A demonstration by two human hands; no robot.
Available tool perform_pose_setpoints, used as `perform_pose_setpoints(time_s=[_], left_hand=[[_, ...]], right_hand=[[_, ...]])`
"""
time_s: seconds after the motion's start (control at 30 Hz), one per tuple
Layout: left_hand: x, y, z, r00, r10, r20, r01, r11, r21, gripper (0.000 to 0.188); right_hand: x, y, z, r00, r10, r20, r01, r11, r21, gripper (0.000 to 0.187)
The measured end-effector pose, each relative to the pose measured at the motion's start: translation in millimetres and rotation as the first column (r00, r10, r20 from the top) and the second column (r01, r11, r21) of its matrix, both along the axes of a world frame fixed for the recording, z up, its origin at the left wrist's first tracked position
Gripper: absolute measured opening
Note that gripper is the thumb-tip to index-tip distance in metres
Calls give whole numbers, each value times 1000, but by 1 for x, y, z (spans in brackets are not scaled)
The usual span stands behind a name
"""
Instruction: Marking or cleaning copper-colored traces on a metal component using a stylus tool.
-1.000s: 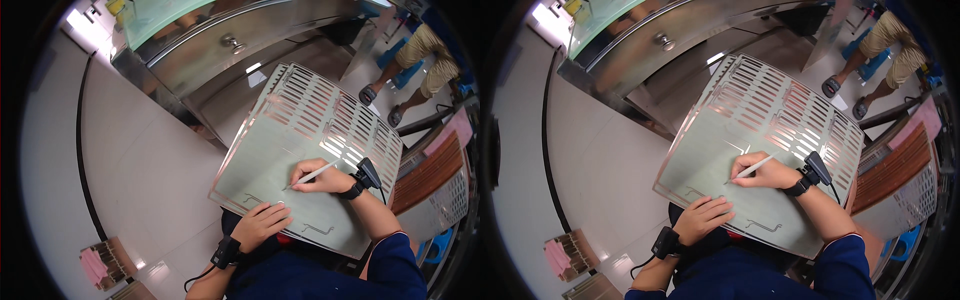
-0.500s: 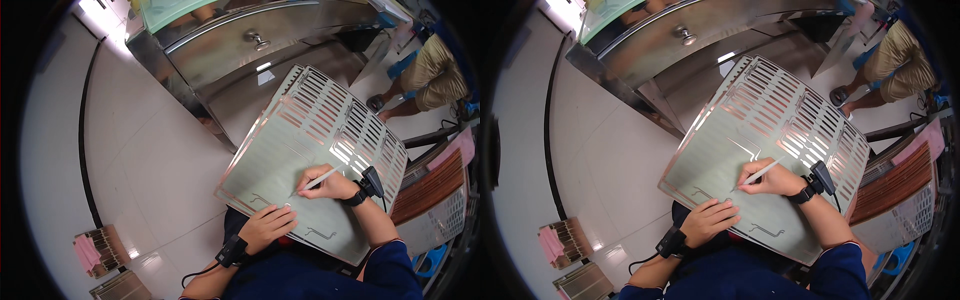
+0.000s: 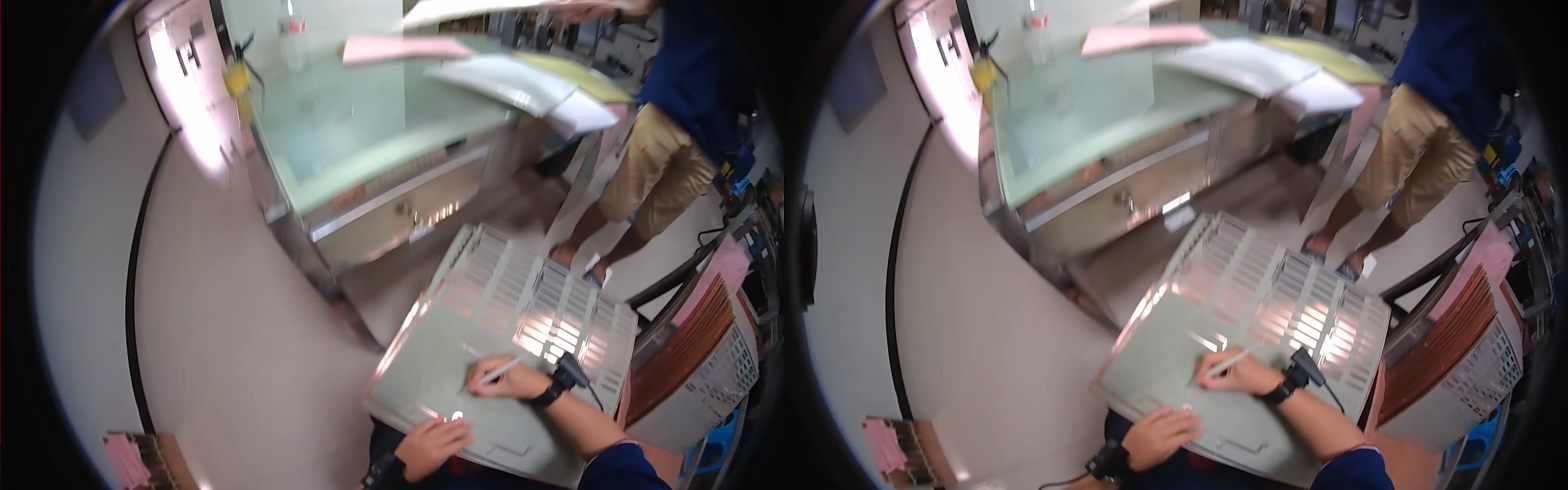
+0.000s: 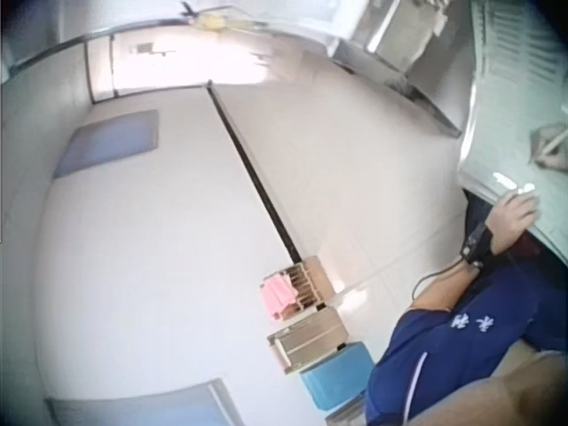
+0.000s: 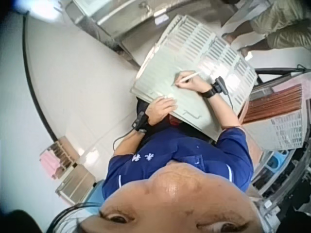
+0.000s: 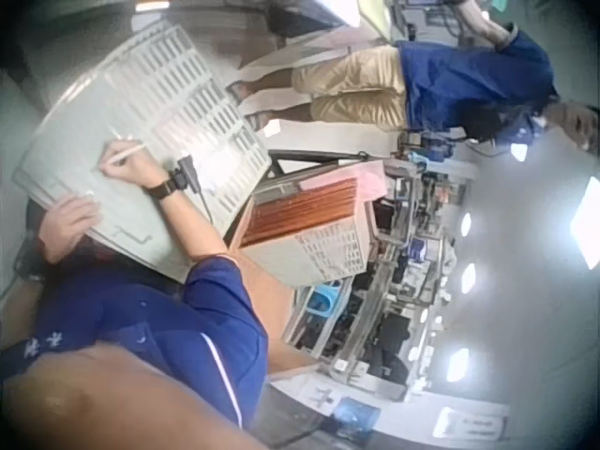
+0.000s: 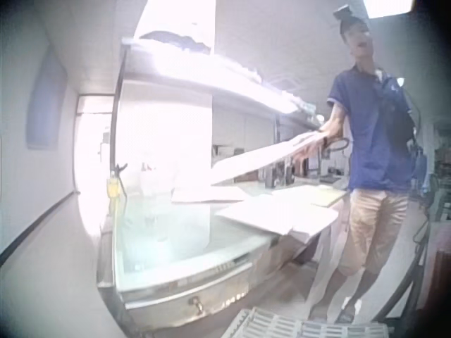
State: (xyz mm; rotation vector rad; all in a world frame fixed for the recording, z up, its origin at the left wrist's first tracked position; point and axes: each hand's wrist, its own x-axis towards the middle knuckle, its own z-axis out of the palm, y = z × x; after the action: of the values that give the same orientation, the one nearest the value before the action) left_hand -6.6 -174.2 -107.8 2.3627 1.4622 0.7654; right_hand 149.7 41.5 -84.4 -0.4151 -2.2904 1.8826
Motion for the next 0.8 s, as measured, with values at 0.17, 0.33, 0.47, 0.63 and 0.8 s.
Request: perform_pose_setpoints(time_s=[0.17, 0.33, 0.47, 0.63, 0.8], left_hand=[[8, -6, 14, 996, 47, 73, -55, 993, 105, 28], [6, 0, 10, 995, 58, 77, -66, 993, 98, 38], [5, -2, 6, 994, 48, 93, -57, 993, 100, 39], [8, -11, 2, 994, 56, 98, -65, 994, 89, 39], [11, -11, 7, 990, 52, 132, -50, 999, -18, 45]], right_hand=[[0, -8, -6, 997, -51, -53, 53, 998, 32, 10], [2, -5, -1, 996, -92, -22, 92, 996, 19, 12], [1, -5, -3, 995, -93, -24, 94, 996, 4, 13], [1, -13, -4, 995, -92, -26, 92, 996, 5, 12], [4, -16, -6, 994, -104, 20, 103, 994, 31, 11]])
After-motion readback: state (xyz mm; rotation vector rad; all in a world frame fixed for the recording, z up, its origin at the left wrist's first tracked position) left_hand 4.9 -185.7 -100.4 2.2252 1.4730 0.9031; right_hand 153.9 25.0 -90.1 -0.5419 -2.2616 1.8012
